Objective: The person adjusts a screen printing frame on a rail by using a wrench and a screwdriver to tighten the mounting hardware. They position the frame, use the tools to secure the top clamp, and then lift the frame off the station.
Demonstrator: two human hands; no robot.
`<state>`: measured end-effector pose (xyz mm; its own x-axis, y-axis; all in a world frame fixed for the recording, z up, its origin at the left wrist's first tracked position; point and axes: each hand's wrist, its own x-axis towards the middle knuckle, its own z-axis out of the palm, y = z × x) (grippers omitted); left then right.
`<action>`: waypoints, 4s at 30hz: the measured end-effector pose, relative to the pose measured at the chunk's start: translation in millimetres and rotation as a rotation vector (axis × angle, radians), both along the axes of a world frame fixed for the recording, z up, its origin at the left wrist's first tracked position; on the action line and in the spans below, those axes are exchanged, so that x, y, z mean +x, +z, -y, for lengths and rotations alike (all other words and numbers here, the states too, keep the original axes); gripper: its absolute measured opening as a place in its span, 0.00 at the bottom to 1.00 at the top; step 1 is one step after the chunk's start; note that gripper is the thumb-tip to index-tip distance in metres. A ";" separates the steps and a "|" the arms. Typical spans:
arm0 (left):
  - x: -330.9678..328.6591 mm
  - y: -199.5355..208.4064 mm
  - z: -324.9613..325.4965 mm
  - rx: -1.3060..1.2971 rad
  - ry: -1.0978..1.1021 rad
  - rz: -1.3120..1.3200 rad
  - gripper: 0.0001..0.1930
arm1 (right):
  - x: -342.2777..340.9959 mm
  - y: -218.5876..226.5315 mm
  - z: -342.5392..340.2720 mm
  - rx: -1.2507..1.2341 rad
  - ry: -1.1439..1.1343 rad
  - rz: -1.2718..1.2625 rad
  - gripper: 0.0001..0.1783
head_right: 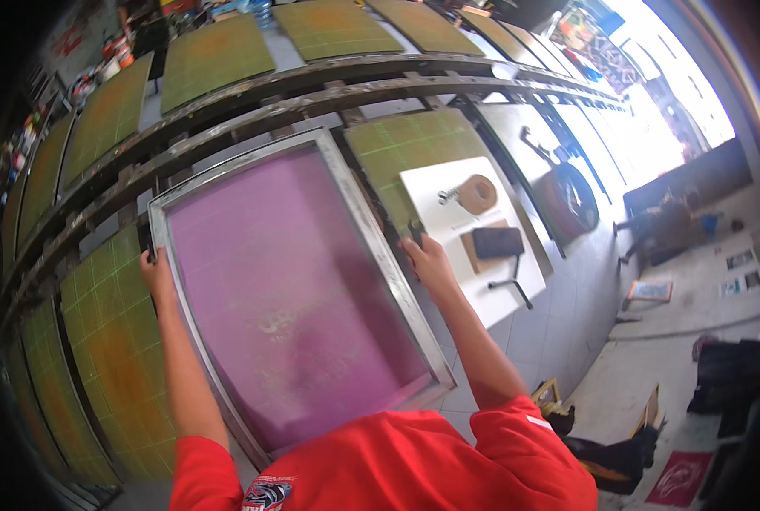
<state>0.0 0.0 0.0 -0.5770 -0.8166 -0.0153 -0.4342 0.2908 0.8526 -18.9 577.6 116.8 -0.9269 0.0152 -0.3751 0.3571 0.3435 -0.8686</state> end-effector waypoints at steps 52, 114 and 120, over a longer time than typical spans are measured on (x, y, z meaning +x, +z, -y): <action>253.9 217.4 -669.5 -0.020 -0.232 0.212 0.13 | -226.4 4.7 -595.9 0.806 -0.312 -0.099 0.20; 250.8 48.7 -640.7 0.099 -0.178 0.654 0.13 | -192.1 61.0 -677.7 0.987 0.043 -0.323 0.24; 268.0 46.2 -641.3 0.117 -0.182 0.679 0.13 | -284.9 77.7 -623.9 0.846 0.021 -0.455 0.23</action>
